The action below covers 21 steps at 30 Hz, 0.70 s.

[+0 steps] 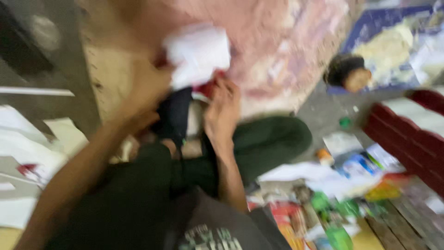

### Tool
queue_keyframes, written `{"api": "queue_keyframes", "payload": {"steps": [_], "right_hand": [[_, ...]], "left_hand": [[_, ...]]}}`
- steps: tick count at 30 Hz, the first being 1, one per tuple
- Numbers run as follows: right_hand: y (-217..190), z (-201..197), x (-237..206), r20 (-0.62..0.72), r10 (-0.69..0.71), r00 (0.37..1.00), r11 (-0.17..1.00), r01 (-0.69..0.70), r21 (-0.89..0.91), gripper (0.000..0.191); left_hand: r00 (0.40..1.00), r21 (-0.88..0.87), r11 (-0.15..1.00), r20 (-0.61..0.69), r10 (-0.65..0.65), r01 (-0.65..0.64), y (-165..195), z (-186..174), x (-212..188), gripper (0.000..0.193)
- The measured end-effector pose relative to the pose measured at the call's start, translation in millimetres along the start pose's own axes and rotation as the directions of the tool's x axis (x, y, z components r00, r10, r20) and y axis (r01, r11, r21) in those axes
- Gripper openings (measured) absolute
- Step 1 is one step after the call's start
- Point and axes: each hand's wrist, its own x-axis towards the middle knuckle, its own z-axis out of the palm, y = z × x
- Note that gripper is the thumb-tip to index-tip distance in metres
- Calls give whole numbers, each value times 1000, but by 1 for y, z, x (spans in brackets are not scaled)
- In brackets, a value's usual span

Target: The person sits on the floor and applies glue to the edges of a stack of white paper sheets using a small round container. They press the sheets together to adhere them, then place the stack into a red box.

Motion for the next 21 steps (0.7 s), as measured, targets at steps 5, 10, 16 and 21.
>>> {"api": "queue_keyframes", "payload": {"steps": [5, 10, 16, 21], "right_hand": [[3, 0, -3, 51, 69, 996, 984, -76, 159, 36], [-2, -5, -3, 76, -18, 997, 999, 21, -33, 28], [-29, -19, 6, 103, -131, 986, 975, 147, -164, 25], [-63, -104, -23, 195, -160, 968, 761, 246, -600, 24]], "left_hand": [[946, 145, 939, -35, 321, -313, -7, 1, -17, 48], [990, -189, 971, -16, 143, -143, -14, -3, -21, 48], [977, -25, 988, -151, 148, -153, -12, -14, -17, 42], [659, 261, 633, 15, 752, -729, 3, -20, -17, 43]]}}
